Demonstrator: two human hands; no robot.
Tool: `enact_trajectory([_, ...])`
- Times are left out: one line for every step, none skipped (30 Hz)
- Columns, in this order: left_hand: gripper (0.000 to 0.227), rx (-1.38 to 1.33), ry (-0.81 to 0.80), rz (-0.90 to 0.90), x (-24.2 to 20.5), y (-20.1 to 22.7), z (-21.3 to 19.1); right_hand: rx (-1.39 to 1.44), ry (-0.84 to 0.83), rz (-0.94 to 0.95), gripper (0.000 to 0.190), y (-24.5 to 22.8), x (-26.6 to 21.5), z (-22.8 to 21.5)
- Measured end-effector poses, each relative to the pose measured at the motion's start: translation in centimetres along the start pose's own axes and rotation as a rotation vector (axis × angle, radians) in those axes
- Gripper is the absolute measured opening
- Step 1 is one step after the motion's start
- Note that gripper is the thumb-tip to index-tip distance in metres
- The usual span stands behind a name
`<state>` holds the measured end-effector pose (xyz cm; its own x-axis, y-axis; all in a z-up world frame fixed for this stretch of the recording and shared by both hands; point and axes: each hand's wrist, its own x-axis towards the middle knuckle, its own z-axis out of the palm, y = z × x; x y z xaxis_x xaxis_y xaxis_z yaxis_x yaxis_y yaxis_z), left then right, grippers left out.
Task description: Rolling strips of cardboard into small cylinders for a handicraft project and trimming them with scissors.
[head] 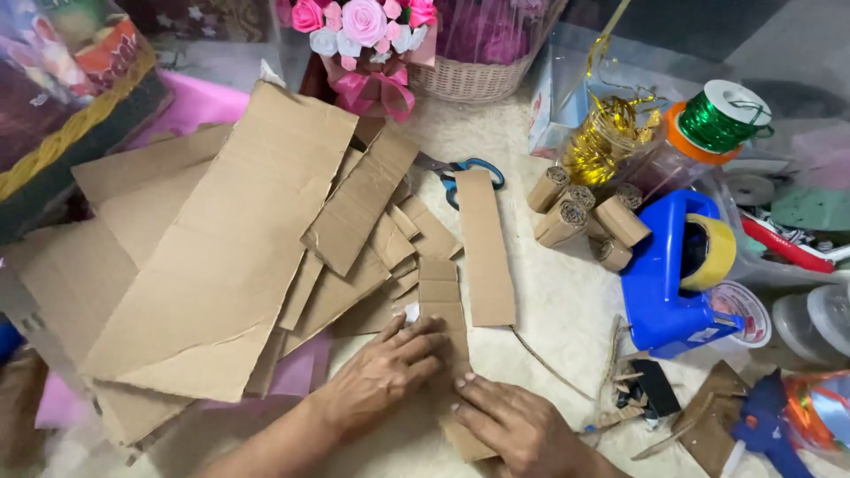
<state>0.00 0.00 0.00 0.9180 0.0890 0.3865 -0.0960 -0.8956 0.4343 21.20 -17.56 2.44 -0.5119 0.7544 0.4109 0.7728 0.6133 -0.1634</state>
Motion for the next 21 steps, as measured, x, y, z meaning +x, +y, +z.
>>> enact_trajectory([0.03, 0.0, -0.002, -0.005, -0.1, 0.3, 0.0, 0.005, 0.001, -0.001, 0.069, -0.2, 0.3, 0.0])
enact_trajectory([0.031, 0.023, 0.004, -0.009, -0.2, 0.6, 0.0, -0.017, 0.024, -0.013, 0.071, -0.5, 0.5, 0.0])
enact_trajectory([0.033, 0.047, 0.012, -0.01, -0.2, 0.8, 0.0, -0.043, 0.047, -0.025, 0.074, -0.7, 0.8, -0.1])
enact_trajectory([0.033, 0.048, 0.011, -0.011, -0.4, 0.6, 0.2, -0.042, 0.047, -0.026, 0.074, -0.8, 0.9, 0.2])
enact_trajectory([0.032, 0.073, 0.009, -0.027, -0.5, 0.4, 0.4, -0.077, 0.074, -0.029, 0.067, -0.8, 0.9, 0.4])
enact_trajectory([0.03, 0.098, 0.006, -0.042, -0.6, 0.3, 0.7, -0.112, 0.1, -0.031, 0.062, -0.9, 0.9, 0.6])
enact_trajectory([0.03, 0.097, 0.004, -0.042, -0.5, 0.6, 0.3, -0.111, 0.1, -0.029, 0.062, -0.7, 0.9, 0.6])
enact_trajectory([0.028, 0.083, -0.002, -0.054, -0.4, 0.9, 0.0, -0.016, 0.065, 0.003, 0.05, -0.6, 0.9, 0.5])
enact_trajectory([0.026, 0.071, -0.008, -0.063, -0.2, 1.1, -0.3, 0.076, 0.031, 0.036, 0.049, -0.3, 0.8, 0.4])
enact_trajectory([0.026, 0.071, -0.009, -0.06, -0.3, 0.9, 0.0, 0.074, 0.032, 0.038, 0.049, -0.2, 1.0, 0.0])
enact_trajectory([0.026, 0.093, -0.013, -0.056, -0.4, 0.7, 0.3, 0.164, 0.02, 0.193, 0.058, -0.1, 1.2, -0.3])
enact_trajectory([0.026, 0.115, -0.018, -0.052, -0.5, 0.5, 0.6, 0.256, 0.005, 0.348, 0.071, 0.1, 1.4, -0.6])
enact_trajectory([0.026, 0.12, -0.016, -0.05, -0.3, 0.3, 0.5, 0.253, 0.008, 0.344, 0.071, 0.0, 2.0, -1.0])
enact_trajectory([0.024, 0.267, 0.073, 0.023, -0.1, 0.0, 0.4, 0.215, 0.035, 0.295, 0.049, -0.1, 2.6, -1.5])
enact_trajectory([0.023, 0.41, 0.161, 0.096, 0.1, -0.2, 0.4, 0.179, 0.059, 0.248, 0.033, -0.3, 3.1, -1.9])
enact_trajectory([0.023, 0.412, 0.161, 0.095, 1.0, 0.7, -1.3, 0.179, 0.06, 0.246, 0.033, -0.6, 3.7, -2.3])
enact_trajectory([0.022, 0.439, 0.282, 0.103, 2.1, 1.5, -3.1, 0.038, 0.083, 0.158, 0.04, -0.9, 4.2, -2.7])
enact_trajectory([0.025, 0.466, 0.402, 0.112, 3.1, 2.4, -4.8, -0.103, 0.104, 0.068, 0.05, -1.1, 4.7, -3.1])
enact_trajectory([0.025, 0.468, 0.404, 0.114, 3.3, 2.0, -4.9, -0.106, 0.105, 0.067, 0.05, -0.7, 4.7, -2.9])
enact_trajectory([0.025, 0.569, 0.423, 0.111, 3.5, 1.6, -4.9, -0.166, 0.105, 0.068, 0.051, -0.3, 4.8, -2.6])
enact_trajectory([0.031, 0.671, 0.442, 0.111, 3.8, 1.2, -5.0, -0.229, 0.106, 0.07, 0.052, 0.1, 4.8, -2.4])
